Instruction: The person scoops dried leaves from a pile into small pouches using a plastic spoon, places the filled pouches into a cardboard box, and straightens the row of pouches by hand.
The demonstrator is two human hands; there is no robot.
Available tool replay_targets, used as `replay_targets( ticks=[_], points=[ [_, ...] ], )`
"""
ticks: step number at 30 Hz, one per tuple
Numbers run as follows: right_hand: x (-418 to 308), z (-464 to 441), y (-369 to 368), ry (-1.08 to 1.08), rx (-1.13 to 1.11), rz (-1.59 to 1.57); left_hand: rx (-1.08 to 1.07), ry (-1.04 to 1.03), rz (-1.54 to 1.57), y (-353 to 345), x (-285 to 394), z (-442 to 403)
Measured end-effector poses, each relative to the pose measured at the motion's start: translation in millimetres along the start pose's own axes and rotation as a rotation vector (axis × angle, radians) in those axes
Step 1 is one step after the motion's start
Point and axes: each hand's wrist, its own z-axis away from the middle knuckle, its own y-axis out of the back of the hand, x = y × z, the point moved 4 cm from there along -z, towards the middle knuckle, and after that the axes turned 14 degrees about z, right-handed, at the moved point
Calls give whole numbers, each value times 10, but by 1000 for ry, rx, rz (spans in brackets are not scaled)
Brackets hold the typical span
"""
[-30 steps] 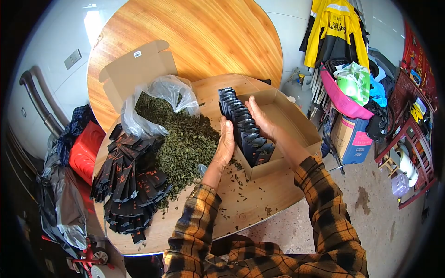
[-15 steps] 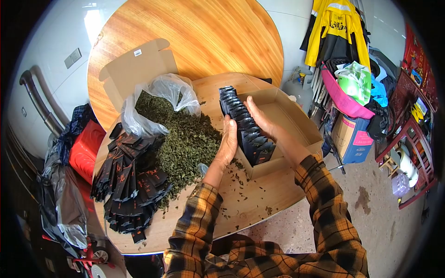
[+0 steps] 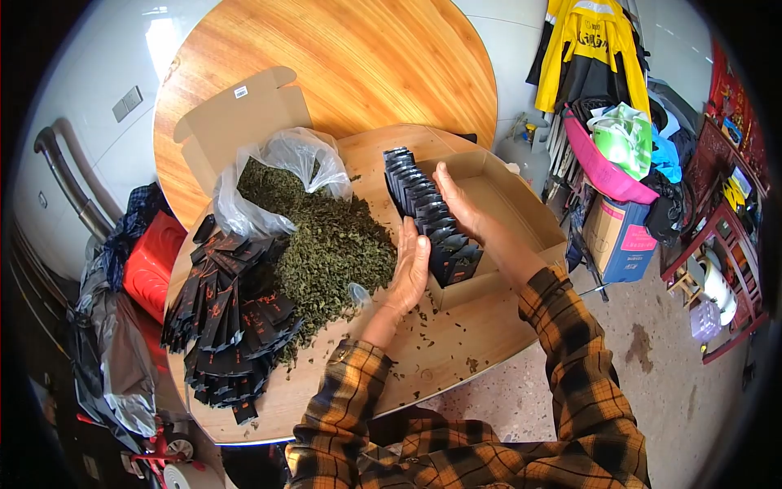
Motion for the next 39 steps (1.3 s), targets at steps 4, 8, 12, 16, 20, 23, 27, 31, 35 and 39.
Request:
replay_targets(
  ticks=[4, 8, 12, 16, 20, 23, 27, 31, 35, 39],
  points=[
    [-13, 10, -25, 0, 23, 57, -27, 22, -36, -11, 38, 6],
    [-19, 15, -41, -29, 20, 51, -27, 44, -46, -3, 35, 1],
    [-11, 17, -33, -42, -5, 24, -23, 49, -30, 1, 74, 8],
    [-12, 14, -25, 5, 51, 67, -26, 35, -47, -15, 218, 66],
    [-26, 26, -40, 10, 34, 80, -28, 52, -33, -32, 260, 83],
    [-64, 69, -28, 24, 67, 71, -21, 34, -35, 12, 182, 65],
    [35, -25, 54, -4, 87, 52, -2, 29, -12, 85, 141, 0],
    [-75, 120, 6, -58, -16, 0, 16, 43, 21, 139, 187, -68],
    [-149, 232, -28, -30, -98, -14, 21, 39, 42, 172, 182, -172],
    [-170, 356, -47, -9, -257, 34, 14, 46, 70, 131, 139, -226]
  ],
)
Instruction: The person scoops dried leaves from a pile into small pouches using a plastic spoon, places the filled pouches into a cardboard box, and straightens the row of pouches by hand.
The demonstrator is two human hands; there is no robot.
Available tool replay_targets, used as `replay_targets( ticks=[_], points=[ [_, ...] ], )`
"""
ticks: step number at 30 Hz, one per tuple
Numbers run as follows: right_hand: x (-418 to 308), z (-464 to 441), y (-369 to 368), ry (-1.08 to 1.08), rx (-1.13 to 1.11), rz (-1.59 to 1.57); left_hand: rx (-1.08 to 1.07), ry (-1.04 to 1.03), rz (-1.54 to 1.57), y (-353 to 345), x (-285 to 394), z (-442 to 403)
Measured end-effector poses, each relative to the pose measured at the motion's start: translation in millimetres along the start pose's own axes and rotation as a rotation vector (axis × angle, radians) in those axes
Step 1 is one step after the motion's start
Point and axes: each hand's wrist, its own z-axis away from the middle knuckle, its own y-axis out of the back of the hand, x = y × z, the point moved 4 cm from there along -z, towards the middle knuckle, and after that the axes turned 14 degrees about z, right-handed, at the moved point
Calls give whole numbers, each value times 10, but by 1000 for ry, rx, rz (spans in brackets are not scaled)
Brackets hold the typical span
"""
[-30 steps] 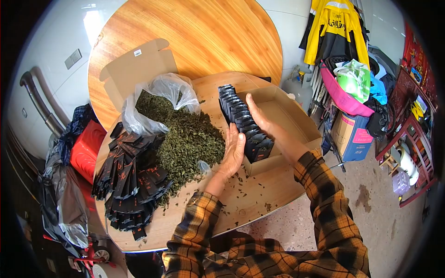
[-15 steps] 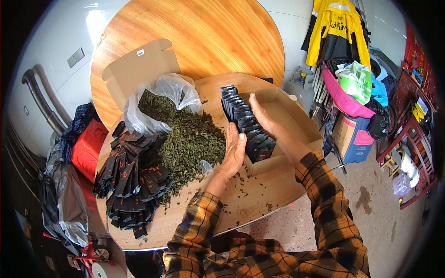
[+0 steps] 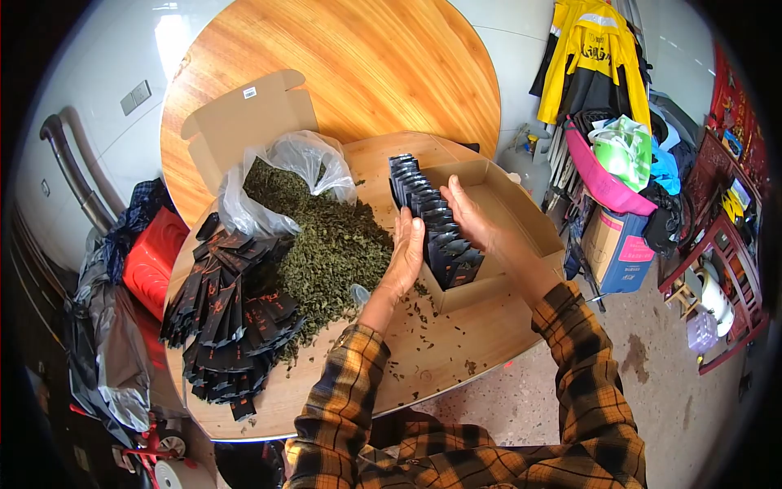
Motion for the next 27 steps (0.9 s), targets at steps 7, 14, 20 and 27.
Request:
replay_targets(
  ticks=[7, 14, 20, 27],
  points=[
    [37, -23, 13, 7, 32, -6, 21, -16, -14, -19, -27, -15],
    [70, -47, 16, -9, 112, -60, 30, -6, -11, -9, -21, -59],
    [85, -82, 7, 20, 15, -85, 53, -10, -71, -73, 10, 44],
    [119, -112, 29, -14, 153, -103, 95, -23, -82, -32, -111, -49]
  ],
)
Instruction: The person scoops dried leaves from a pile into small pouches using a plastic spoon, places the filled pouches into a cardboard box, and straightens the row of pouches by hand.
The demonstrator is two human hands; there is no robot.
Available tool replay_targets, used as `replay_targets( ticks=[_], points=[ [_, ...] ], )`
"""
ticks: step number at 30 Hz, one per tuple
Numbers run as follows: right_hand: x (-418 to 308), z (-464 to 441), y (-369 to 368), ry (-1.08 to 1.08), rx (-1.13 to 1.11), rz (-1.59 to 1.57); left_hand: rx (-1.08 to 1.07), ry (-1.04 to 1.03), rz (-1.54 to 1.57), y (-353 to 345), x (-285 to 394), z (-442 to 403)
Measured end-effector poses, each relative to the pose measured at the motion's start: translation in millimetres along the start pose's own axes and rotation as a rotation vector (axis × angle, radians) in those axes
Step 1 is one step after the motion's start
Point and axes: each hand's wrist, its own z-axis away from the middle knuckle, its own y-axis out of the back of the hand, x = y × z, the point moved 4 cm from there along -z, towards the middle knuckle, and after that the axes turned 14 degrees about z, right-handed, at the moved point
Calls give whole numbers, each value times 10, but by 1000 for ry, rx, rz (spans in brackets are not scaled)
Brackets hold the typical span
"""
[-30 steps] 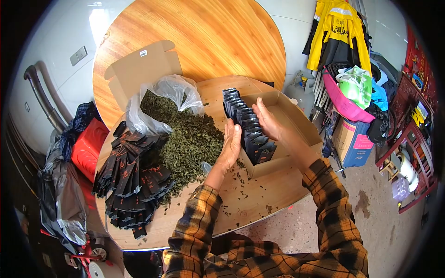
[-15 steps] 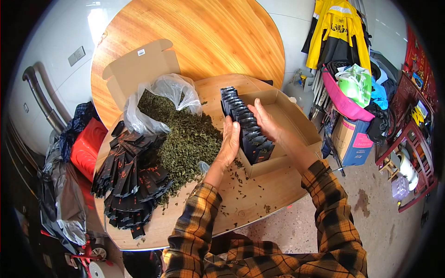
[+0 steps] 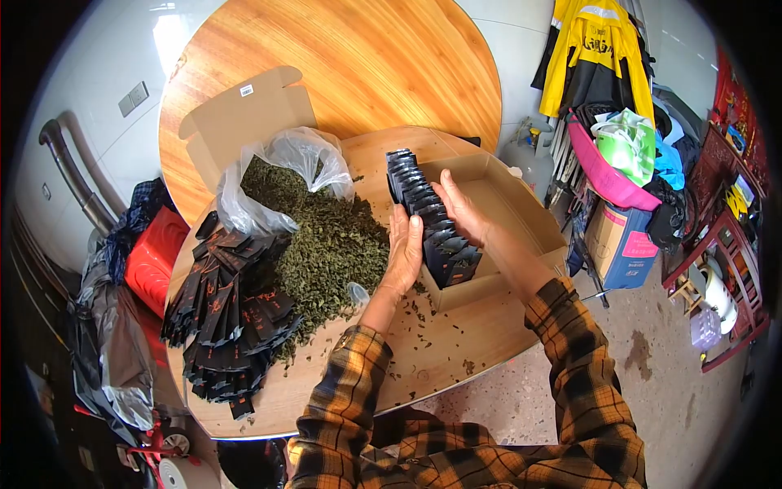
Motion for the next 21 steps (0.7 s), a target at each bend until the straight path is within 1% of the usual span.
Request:
replay_targets(
  ticks=[3, 6, 8, 9, 11, 14, 17, 21],
  points=[
    [-7, -6, -13, -1, -22, 32, -1, 5, -8, 44, -9, -28],
    [-29, 5, 2, -13, -54, -17, 11, 10, 21, 63, -26, -19],
    [12, -66, 49, 49, -256, 34, 24, 23, 51, 73, -23, 9],
    [57, -92, 49, 48, -257, 33, 11, 18, 43, 78, -31, 20],
    [164, -148, 156, -31, -17, -37, 0, 12, 36, 83, -42, 34],
    [59, -59, 107, -19, -48, -37, 6, 23, 53, 85, -51, 43],
    [95, -97, 133, -29, -3, -24, 3, 7, 48, 90, 6, 61],
    [109, -178, 203, -13, -39, -60, -16, -6, 74, 117, 171, 129]
  ],
)
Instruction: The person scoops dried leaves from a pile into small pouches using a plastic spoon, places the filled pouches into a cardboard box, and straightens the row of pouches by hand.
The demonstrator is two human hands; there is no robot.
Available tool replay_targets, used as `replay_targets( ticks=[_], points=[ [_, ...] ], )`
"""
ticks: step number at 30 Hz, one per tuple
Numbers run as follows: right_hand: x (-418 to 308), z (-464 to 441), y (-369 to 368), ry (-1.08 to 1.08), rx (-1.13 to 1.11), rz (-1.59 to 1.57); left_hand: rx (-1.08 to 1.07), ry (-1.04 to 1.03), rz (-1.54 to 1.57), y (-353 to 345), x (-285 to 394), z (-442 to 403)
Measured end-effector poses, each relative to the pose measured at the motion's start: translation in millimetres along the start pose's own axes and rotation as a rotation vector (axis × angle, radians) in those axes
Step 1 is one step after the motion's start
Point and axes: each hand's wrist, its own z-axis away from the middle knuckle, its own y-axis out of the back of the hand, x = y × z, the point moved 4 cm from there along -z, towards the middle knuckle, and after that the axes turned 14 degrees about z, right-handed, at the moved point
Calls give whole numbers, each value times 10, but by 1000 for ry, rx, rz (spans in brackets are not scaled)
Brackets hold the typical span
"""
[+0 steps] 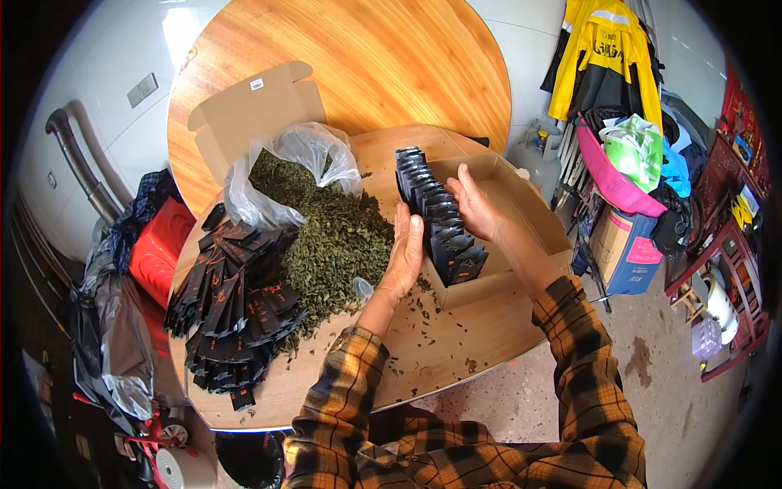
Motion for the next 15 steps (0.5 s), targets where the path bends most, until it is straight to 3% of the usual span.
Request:
replay_targets(
  ticks=[5, 6, 8, 10, 12, 14, 15],
  points=[
    [23, -69, 467, 105, 204, 93, 10, -74, 105, 55, 246, 153],
    [-161, 115, 430, 24, 277, 61, 11, -83, 79, 118, 299, 233],
    [-160, 45, 834, 220, 254, -70, 95, -134, 73, 281, 390, 439],
    [-373, 254, 931, 469, 344, 54, 158, -155, 100, 459, 446, 634],
    [-845, 626, 469, 527, 328, 3, 262, -201, 76, 647, 472, 826],
    [-1100, 870, -47, 576, 256, 117, 252, -103, 20, 791, 426, 947],
    [-1137, 950, -315, 635, 209, 234, 262, -238, -60, 860, 354, 957]
  ],
)
